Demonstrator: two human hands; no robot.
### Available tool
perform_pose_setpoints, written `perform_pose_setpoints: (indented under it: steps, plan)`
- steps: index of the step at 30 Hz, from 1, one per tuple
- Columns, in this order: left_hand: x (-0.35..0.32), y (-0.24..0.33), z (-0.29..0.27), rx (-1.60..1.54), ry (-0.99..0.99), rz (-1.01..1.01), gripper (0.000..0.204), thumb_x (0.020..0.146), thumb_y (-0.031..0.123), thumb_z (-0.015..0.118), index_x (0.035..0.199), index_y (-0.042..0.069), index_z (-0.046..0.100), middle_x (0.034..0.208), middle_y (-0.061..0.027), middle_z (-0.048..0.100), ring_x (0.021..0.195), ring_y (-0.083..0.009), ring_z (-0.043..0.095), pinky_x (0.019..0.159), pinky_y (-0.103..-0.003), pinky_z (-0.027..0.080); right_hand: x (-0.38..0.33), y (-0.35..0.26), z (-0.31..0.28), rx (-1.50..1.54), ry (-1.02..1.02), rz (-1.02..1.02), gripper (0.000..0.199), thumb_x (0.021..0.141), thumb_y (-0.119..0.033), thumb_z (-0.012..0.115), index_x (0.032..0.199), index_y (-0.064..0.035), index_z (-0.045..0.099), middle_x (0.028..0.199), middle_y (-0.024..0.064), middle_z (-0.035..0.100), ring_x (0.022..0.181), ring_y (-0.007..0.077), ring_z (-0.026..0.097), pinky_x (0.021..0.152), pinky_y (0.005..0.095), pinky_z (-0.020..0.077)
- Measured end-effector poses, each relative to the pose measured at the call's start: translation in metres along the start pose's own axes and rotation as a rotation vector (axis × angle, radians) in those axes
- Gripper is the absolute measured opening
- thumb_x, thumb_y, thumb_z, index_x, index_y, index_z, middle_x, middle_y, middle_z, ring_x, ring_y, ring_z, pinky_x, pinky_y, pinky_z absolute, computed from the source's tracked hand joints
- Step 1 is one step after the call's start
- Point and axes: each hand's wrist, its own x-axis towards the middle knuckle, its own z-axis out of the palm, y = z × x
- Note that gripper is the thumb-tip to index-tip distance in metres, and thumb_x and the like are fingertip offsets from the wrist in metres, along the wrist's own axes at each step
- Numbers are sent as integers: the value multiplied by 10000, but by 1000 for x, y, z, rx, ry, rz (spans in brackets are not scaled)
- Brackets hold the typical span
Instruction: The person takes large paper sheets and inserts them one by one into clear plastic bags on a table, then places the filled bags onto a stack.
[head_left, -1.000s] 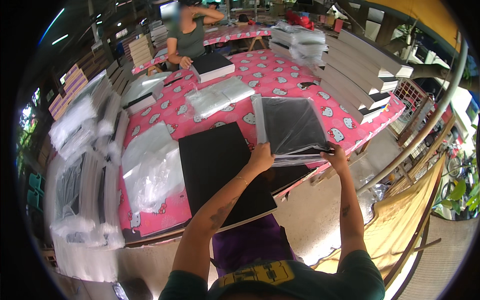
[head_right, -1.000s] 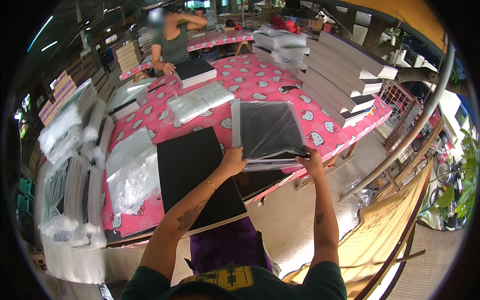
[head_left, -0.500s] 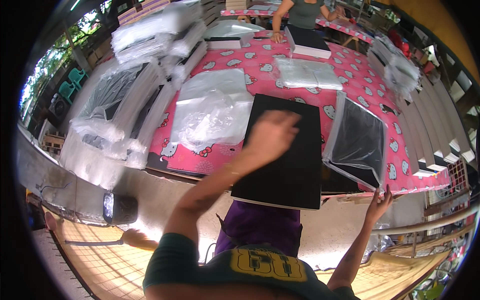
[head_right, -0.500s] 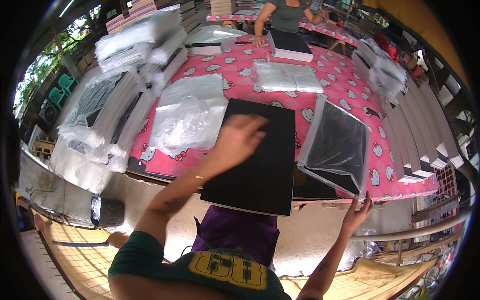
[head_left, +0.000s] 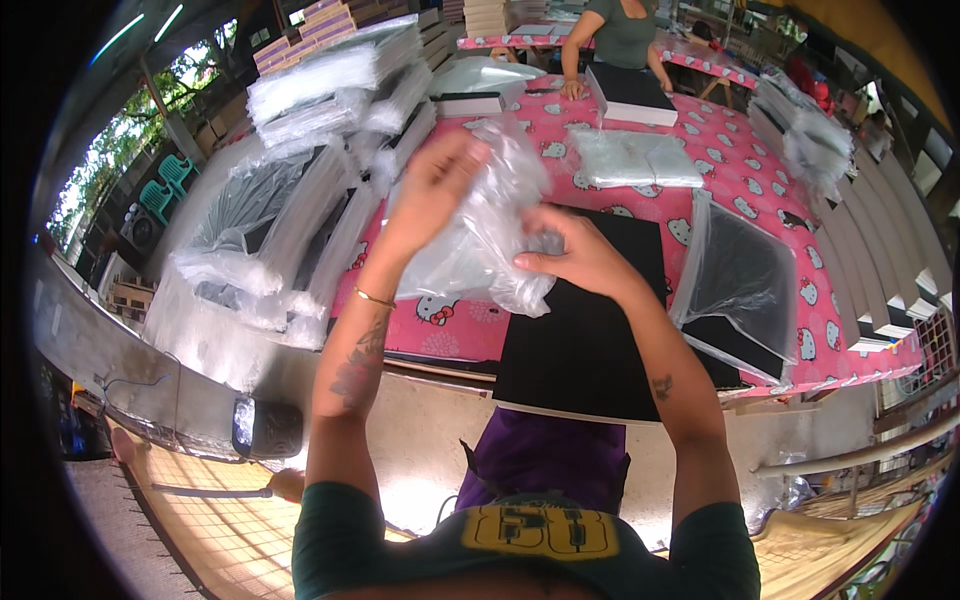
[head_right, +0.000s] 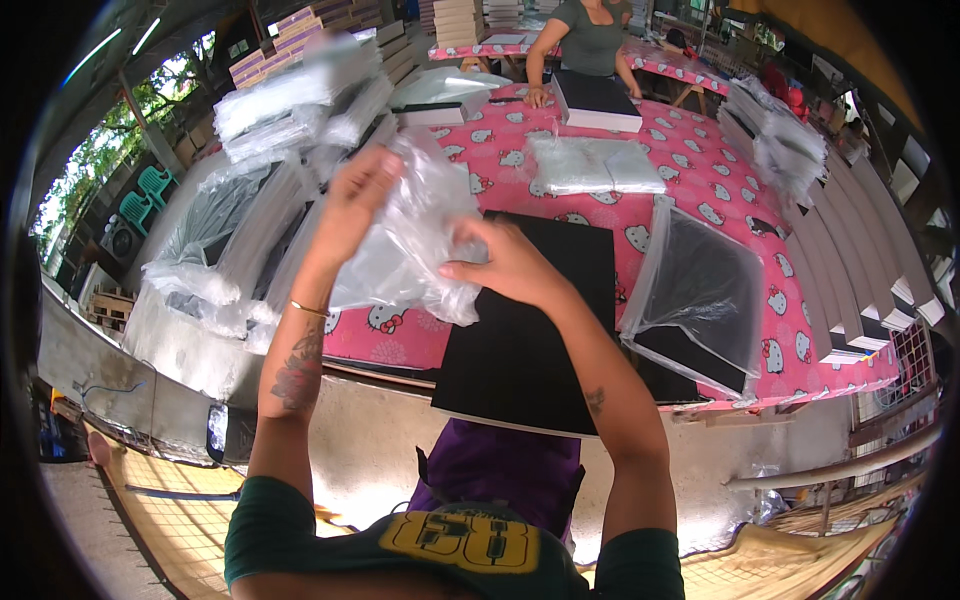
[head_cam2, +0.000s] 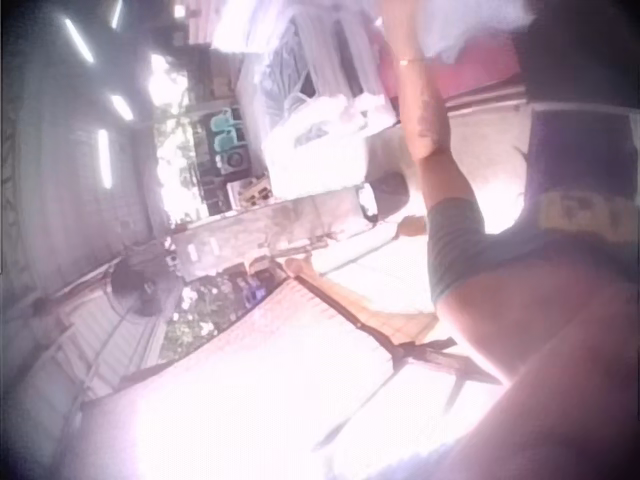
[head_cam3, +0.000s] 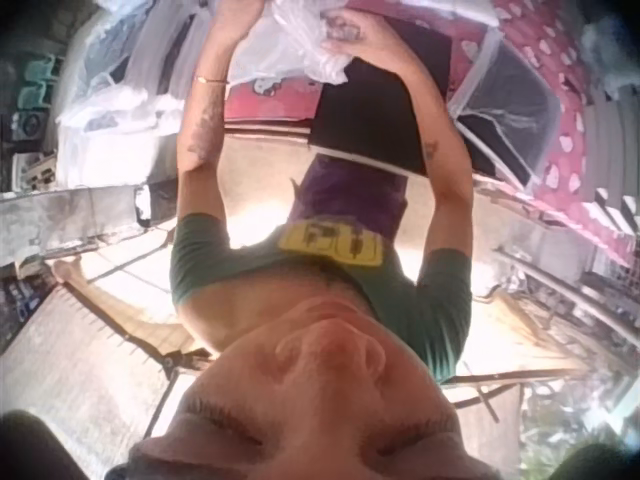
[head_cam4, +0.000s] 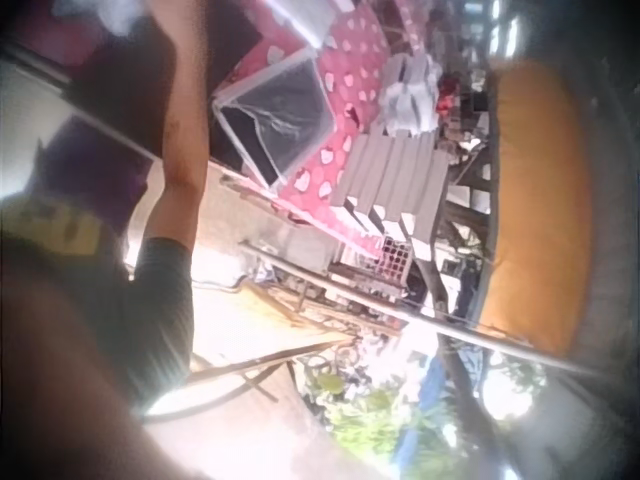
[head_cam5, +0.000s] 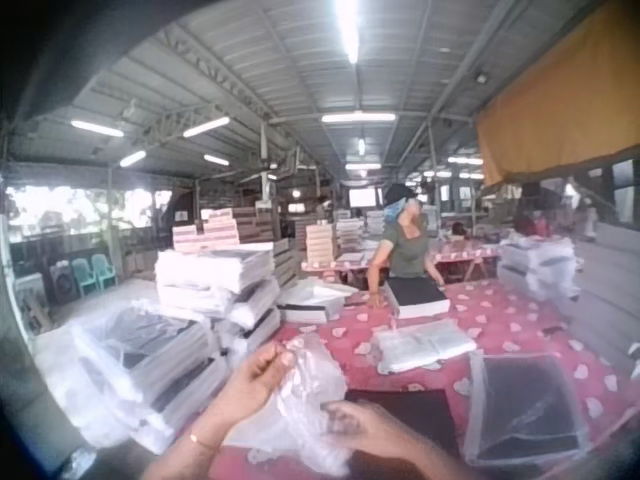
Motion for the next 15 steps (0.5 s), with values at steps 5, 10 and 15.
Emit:
perform_pose_setpoints:
  steps: [5,10,15]
  plan:
    - [0,-39,-59,120,274,-129,263,961,290,519,845,59,566,651,57,429,583,-34,385,521,-197,321,-22,38,-62,722,503,97,298,864,-176,640,1137,-69,587,942,35,638,888,167,601,827,313,456]
    - [-26,-83,-32,216,292,-473,255,913,286,572,893,32,584,654,-9,533,572,-152,517,587,-289,435,-46,17,-24,1143,631,220,354,875,-177,635,1182,-45,520,1033,35,621,941,147,589,878,279,441]
    - [-4,-32,56,405,620,255,319,838,297,633,963,9,580,781,-138,608,674,-349,582,687,-423,461,-61,24,-34,632,709,175,336,851,-119,654,1156,-37,540,994,30,617,907,117,585,809,254,456]
